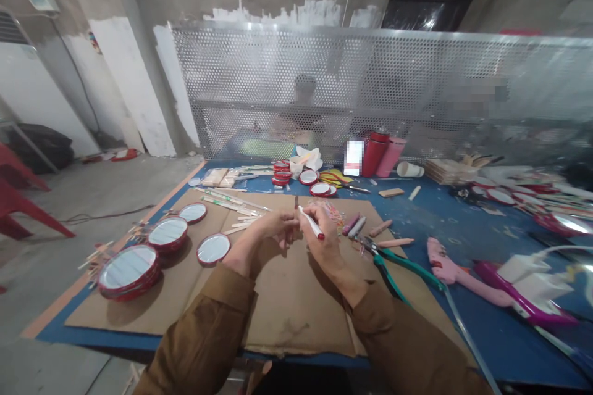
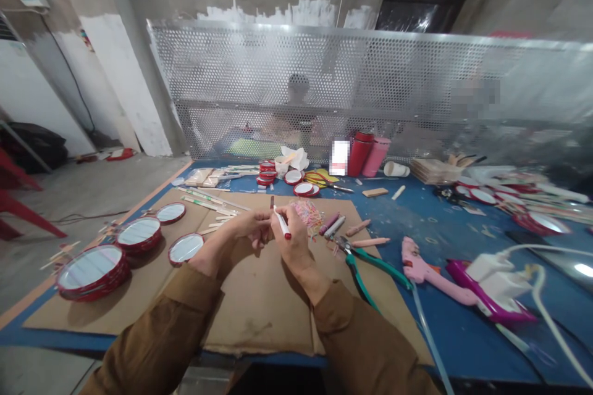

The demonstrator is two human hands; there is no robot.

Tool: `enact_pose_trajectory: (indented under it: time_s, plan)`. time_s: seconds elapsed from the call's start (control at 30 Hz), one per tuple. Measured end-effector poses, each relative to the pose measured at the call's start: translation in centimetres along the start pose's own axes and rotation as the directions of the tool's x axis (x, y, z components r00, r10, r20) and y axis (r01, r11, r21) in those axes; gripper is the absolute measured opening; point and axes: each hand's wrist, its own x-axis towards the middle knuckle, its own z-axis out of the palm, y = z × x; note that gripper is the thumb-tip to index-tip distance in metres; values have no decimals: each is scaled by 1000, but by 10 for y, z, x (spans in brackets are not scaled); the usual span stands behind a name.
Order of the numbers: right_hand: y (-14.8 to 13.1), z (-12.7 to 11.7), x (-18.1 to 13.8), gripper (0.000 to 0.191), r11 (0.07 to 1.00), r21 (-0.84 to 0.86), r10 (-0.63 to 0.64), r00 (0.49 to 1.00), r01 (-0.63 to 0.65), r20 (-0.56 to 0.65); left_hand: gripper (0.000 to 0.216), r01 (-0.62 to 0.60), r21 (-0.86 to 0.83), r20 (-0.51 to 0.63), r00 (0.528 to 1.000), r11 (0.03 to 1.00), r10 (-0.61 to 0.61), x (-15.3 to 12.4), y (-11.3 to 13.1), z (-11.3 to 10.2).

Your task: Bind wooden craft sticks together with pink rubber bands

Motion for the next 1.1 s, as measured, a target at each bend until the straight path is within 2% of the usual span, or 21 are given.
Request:
enact_pose_trajectory:
  time_s: [0.17, 0.47, 0.63, 0.87, 1.1]
  plan:
    - [2, 2, 1, 15, 1000, 1, 19, 1000, -19, 0, 47, -10, -8, 35, 999, 1000, 10, 2, -2, -2]
    - [0, 1, -1, 14, 1000, -1, 13, 1000, -13, -15, 42, -24, -49, 23, 999, 999, 25, 4, -7, -5]
    - [-5, -1, -1, 19, 999, 33, 31, 999, -32, 22, 46, -22, -34, 58, 998, 999, 24, 5, -9, -6]
    - [-1, -1, -2, 15, 1000, 9, 29, 999, -30, 43, 43, -19, -38, 64, 998, 999, 21, 4, -6, -5]
    - [0, -2, 0, 15, 999, 29, 40, 999, -39, -27, 39, -21, -66, 57, 998, 998, 25, 8, -9, -6]
